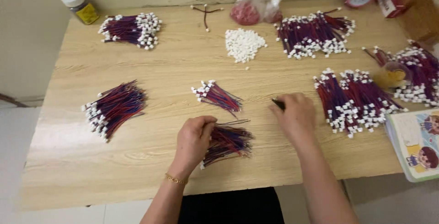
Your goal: Sorting and organizing small wire harnesses into neat bundles on a table
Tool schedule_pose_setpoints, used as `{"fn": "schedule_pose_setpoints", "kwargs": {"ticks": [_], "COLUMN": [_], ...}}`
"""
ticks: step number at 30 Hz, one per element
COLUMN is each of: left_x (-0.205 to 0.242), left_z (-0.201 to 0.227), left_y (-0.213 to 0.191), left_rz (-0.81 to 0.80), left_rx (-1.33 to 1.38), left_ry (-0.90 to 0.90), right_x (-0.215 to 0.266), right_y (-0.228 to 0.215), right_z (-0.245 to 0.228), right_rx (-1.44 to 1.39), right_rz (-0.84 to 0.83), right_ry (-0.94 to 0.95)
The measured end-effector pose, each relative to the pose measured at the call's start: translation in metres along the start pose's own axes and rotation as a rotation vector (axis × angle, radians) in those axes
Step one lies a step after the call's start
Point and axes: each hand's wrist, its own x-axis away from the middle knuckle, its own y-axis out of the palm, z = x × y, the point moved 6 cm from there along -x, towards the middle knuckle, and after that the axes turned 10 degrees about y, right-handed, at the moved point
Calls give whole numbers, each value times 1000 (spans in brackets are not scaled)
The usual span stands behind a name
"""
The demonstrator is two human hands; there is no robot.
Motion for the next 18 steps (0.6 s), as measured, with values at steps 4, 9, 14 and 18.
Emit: {"fn": "schedule_pose_setpoints", "kwargs": {"ticks": [4,9,14,18], "left_x": [2,7,16,20], "left_z": [5,15,8,9], "left_y": [1,-14,-12,-18], "left_rz": [38,106,88,130], "left_rx": [-20,5,12,18], "left_ry": [80,29,24,21], "right_x": [-5,-26,-14,-29], "right_y": [-10,23,-3,22], "right_z": [22,37,10,42], "right_rx": [29,128,46,-154], "right_rz": [-186,-280,-382,-225], "right_ry": [247,274,311,335]}}
